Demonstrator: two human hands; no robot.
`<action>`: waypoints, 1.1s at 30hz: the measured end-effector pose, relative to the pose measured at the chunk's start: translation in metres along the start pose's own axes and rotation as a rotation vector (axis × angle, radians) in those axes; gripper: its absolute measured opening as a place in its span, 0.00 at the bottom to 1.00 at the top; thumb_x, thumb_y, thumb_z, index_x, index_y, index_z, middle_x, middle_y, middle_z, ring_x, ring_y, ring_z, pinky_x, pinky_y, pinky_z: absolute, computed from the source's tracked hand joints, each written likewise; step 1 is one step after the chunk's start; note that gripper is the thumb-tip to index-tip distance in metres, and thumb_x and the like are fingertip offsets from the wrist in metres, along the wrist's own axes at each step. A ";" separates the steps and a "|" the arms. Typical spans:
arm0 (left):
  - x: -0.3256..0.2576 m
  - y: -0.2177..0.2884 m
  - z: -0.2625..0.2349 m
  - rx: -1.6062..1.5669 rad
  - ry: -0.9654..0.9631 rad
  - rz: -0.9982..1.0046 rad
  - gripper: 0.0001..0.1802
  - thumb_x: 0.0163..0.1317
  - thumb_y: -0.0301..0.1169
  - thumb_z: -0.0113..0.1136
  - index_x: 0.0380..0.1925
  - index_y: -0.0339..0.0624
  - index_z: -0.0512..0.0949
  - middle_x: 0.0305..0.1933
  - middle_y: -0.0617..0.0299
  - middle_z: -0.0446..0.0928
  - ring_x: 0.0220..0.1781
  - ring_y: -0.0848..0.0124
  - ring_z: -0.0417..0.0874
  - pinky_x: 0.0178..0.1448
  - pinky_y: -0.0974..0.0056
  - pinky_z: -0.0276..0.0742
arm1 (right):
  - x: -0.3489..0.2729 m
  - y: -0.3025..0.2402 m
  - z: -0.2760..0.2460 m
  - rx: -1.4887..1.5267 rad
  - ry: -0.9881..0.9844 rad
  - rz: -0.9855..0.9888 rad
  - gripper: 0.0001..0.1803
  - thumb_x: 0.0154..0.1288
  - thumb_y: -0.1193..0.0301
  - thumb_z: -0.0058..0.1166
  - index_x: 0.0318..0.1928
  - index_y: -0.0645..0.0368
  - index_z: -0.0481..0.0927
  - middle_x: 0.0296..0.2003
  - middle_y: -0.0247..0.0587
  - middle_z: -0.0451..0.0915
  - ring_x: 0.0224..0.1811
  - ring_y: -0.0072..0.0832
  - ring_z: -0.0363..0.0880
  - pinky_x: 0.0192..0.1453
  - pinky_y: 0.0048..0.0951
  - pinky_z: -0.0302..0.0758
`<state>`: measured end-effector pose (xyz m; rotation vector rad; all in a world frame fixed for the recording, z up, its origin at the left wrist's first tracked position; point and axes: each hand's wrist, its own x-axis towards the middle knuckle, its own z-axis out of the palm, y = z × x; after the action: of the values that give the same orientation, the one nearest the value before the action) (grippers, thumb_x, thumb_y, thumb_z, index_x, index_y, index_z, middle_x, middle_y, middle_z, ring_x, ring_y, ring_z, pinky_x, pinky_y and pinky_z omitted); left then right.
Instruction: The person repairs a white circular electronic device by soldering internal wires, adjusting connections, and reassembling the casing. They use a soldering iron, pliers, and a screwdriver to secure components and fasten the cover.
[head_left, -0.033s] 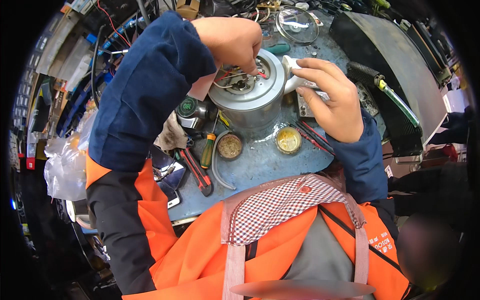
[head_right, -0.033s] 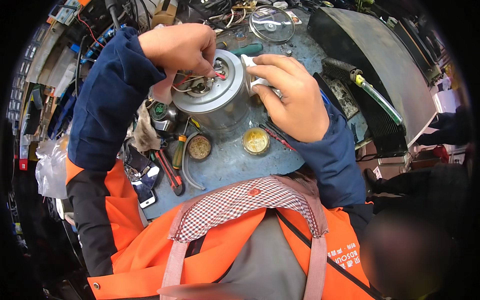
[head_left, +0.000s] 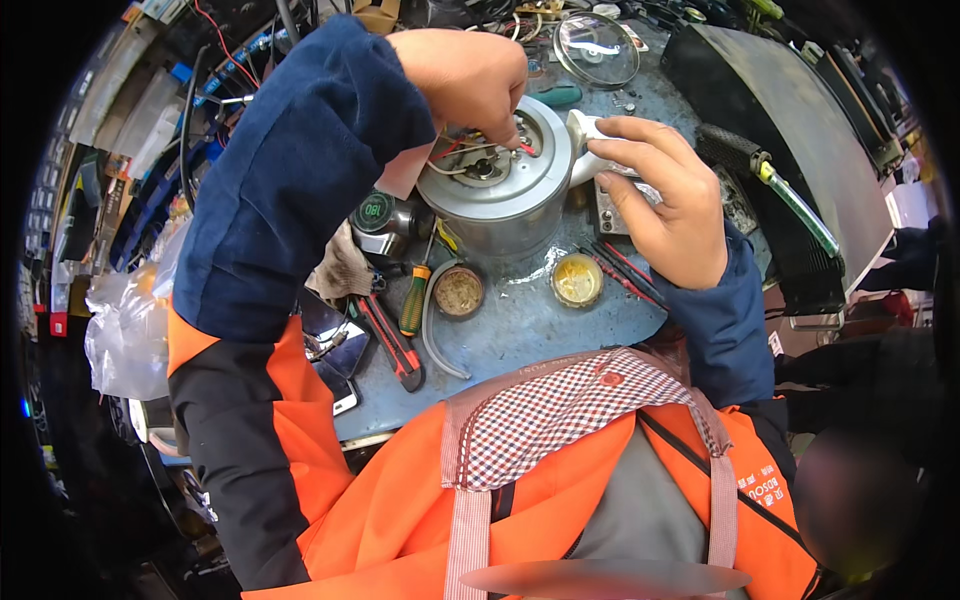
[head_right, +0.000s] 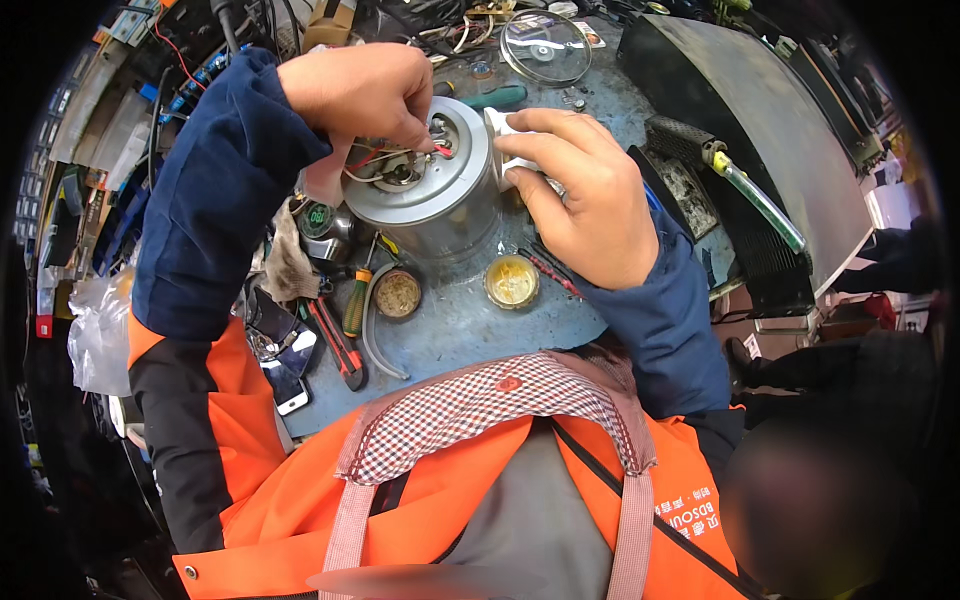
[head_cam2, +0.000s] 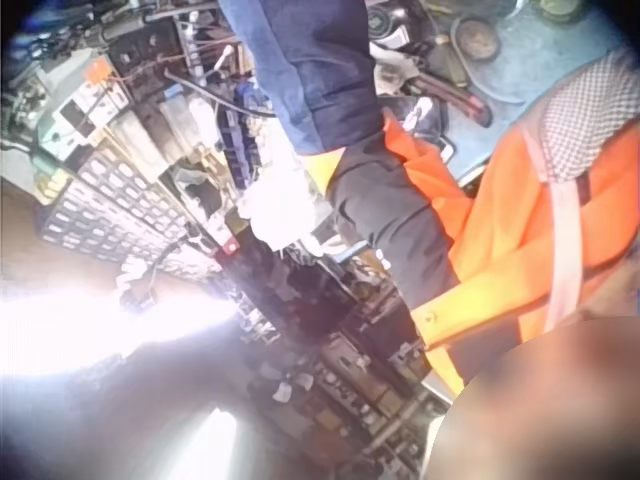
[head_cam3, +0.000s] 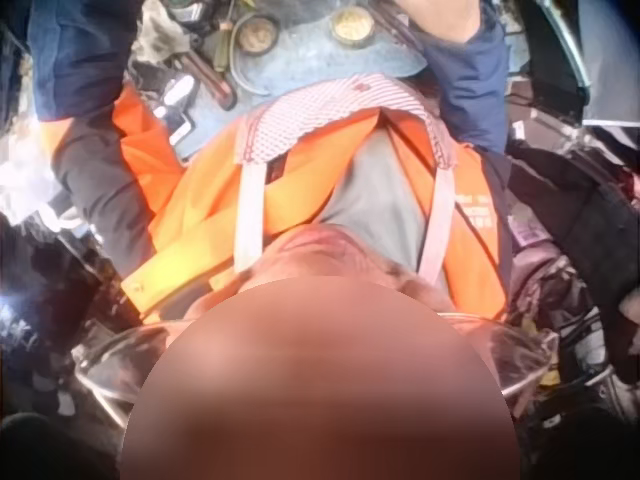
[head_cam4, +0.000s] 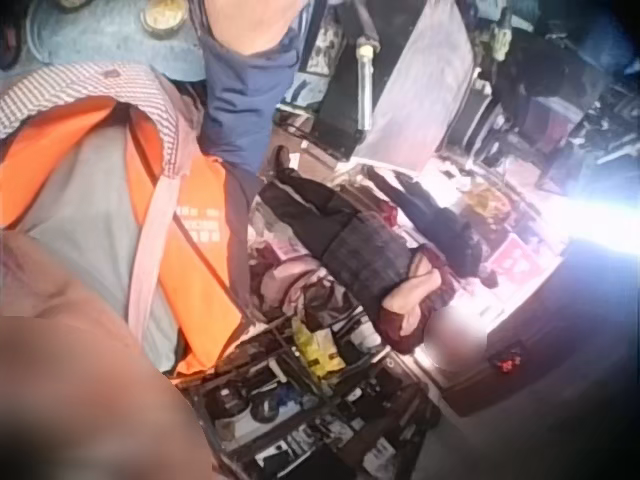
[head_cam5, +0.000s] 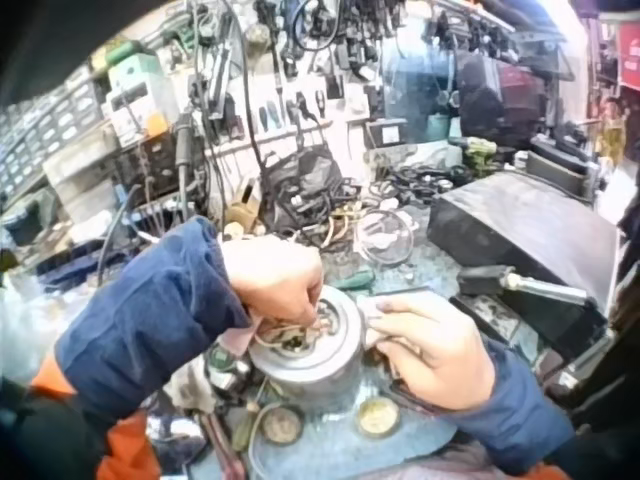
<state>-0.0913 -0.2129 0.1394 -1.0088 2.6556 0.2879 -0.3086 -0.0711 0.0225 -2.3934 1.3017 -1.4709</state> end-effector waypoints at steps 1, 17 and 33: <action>-0.002 0.000 -0.003 0.040 -0.003 0.010 0.21 0.63 0.43 0.82 0.42 0.33 0.94 0.33 0.48 0.92 0.34 0.57 0.92 0.40 0.54 0.86 | 0.003 -0.004 0.001 -0.005 0.011 -0.027 0.15 0.62 0.83 0.71 0.51 0.63 0.92 0.55 0.52 0.91 0.58 0.50 0.90 0.64 0.45 0.85; 0.010 -0.014 -0.005 -0.066 -0.074 0.051 0.14 0.57 0.32 0.77 0.37 0.30 0.91 0.29 0.53 0.88 0.30 0.63 0.88 0.36 0.58 0.84 | 0.010 -0.024 0.008 0.004 -0.039 -0.154 0.13 0.59 0.84 0.73 0.46 0.64 0.92 0.52 0.52 0.90 0.53 0.50 0.90 0.58 0.44 0.85; 0.011 -0.022 -0.001 -0.124 -0.037 0.175 0.11 0.63 0.30 0.74 0.36 0.30 0.88 0.26 0.56 0.83 0.28 0.67 0.82 0.35 0.59 0.79 | 0.008 -0.023 0.019 0.085 -0.048 -0.103 0.12 0.61 0.84 0.73 0.46 0.65 0.91 0.43 0.48 0.87 0.43 0.45 0.87 0.49 0.40 0.83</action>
<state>-0.0844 -0.2361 0.1352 -0.7978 2.7238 0.5097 -0.2782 -0.0684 0.0279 -2.4582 1.0992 -1.4520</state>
